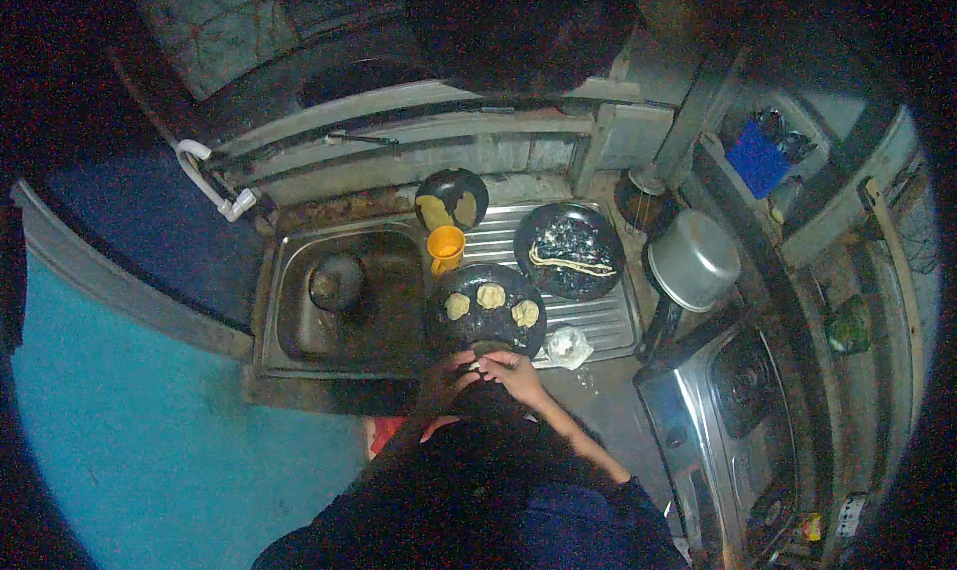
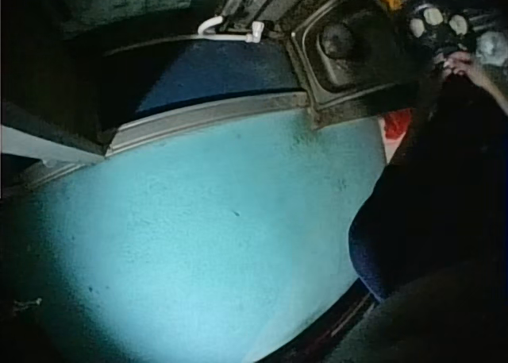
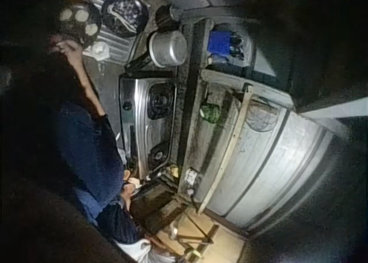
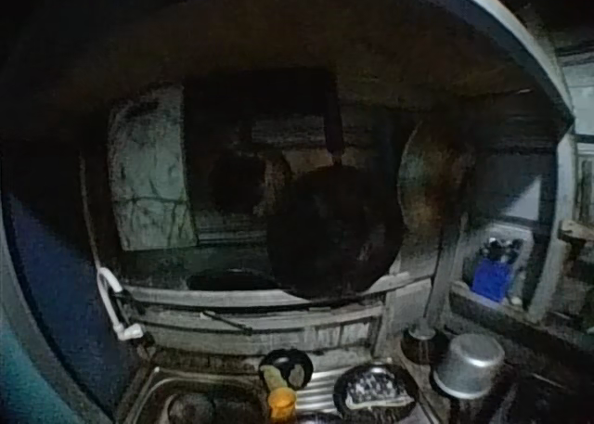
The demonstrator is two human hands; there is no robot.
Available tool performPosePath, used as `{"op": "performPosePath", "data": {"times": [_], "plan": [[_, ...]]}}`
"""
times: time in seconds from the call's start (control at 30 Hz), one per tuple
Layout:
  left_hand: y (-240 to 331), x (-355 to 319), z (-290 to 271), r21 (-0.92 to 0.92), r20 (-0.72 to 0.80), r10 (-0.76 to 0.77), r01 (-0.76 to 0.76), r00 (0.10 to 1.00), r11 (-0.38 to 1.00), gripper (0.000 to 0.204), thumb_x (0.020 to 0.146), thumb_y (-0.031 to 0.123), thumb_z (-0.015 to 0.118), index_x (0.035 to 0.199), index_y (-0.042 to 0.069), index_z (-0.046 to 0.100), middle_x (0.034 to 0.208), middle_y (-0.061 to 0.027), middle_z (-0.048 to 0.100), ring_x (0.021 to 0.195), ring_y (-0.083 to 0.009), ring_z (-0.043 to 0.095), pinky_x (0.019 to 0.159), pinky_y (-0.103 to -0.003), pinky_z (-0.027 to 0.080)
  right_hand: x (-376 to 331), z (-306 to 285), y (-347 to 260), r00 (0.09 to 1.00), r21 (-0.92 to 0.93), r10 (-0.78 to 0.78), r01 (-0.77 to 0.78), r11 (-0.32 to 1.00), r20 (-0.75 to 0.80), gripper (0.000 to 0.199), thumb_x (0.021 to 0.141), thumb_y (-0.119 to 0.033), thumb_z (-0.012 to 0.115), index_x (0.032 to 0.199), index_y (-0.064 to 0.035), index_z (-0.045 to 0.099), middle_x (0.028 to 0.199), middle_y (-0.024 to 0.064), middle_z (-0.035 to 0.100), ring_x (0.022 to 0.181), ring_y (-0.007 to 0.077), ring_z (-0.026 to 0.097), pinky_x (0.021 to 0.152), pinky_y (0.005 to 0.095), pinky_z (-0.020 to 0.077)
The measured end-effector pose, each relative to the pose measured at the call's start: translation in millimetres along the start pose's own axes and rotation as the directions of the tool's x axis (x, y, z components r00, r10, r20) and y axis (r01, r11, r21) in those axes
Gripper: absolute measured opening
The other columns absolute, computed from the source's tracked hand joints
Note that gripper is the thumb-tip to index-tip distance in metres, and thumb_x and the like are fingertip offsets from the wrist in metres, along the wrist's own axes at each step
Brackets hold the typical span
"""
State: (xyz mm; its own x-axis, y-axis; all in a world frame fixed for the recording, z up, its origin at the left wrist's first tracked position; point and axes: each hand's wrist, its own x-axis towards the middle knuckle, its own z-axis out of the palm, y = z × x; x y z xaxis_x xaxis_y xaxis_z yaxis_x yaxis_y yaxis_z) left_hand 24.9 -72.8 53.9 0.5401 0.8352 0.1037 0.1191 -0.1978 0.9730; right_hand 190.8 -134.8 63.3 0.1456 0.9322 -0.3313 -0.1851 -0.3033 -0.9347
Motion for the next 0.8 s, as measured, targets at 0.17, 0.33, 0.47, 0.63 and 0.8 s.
{"op": "performPosePath", "data": {"times": [0.17,0.33,0.47,0.63,0.8], "plan": [[12.7,-2.6,0.2,0.050,0.030,-0.089,0.088,0.996,0.995,0.026,0.077,0.020,0.066,0.099,0.006,0.062,0.090,-0.0074,0.064,0.083,-0.0141,0.061,0.074,-0.027,0.047,-1.2,-0.6,-1.7,0.999,-0.042,0.042,-0.042,0.998,-0.003,0.033,0.090,-0.033,0.049,0.091,-0.0036,0.064,0.082,0.0007,0.064,0.068,0.0075,0.058,0.062,0.0185,0.0432],[1.9,1.4,-4.6,0.162,0.068,0.006,-0.017,0.998,0.987,0.022,0.080,0.018,0.063,0.098,0.005,0.062,0.084,-0.0070,0.065,0.076,-0.0133,0.061,0.068,-0.026,0.047,-7.2,1.3,-4.3,0.993,0.018,-0.117,0.117,0.993,0.014,0.016,0.083,-0.015,0.060,0.093,-0.0022,0.063,0.084,0.0018,0.064,0.072,0.0061,0.057,0.066,0.0215,0.0448],[8.0,3.8,-4.5,0.033,0.120,-0.075,0.072,0.990,0.997,0.019,0.082,0.016,0.060,0.096,0.003,0.060,0.079,-0.0065,0.064,0.071,-0.0128,0.060,0.064,-0.026,0.046,-3.9,-0.1,3.9,0.956,-0.057,-0.286,0.283,0.957,-0.059,0.020,0.076,-0.003,0.065,0.094,-0.0022,0.056,0.081,0.0011,0.061,0.075,0.0074,0.055,0.070,0.0219,0.0448],[1.9,5.6,-4.3,-0.220,0.145,-0.255,0.282,0.956,0.934,0.021,0.088,0.018,0.051,0.103,0.003,0.054,0.081,-0.0084,0.062,0.069,-0.0135,0.058,0.062,-0.027,0.045,-9.9,1.0,-18.9,0.889,-0.411,-0.457,0.424,0.807,0.018,0.018,0.074,-0.003,0.066,0.090,-0.0029,0.056,0.078,0.0004,0.060,0.074,0.0070,0.055,0.070,0.0217,0.0444],[-18.1,5.2,-5.6,-0.740,0.280,-0.404,0.464,0.871,0.487,0.026,0.091,0.021,0.045,0.111,0.004,0.046,0.096,-0.0126,0.060,0.081,-0.0159,0.058,0.068,-0.030,0.046,-7.5,2.5,-13.4,0.953,-0.159,-0.299,0.288,0.944,-0.048,0.011,0.080,-0.009,0.062,0.087,-0.0020,0.058,0.078,0.0011,0.061,0.070,0.0073,0.056,0.067,0.0212,0.0446]]}}
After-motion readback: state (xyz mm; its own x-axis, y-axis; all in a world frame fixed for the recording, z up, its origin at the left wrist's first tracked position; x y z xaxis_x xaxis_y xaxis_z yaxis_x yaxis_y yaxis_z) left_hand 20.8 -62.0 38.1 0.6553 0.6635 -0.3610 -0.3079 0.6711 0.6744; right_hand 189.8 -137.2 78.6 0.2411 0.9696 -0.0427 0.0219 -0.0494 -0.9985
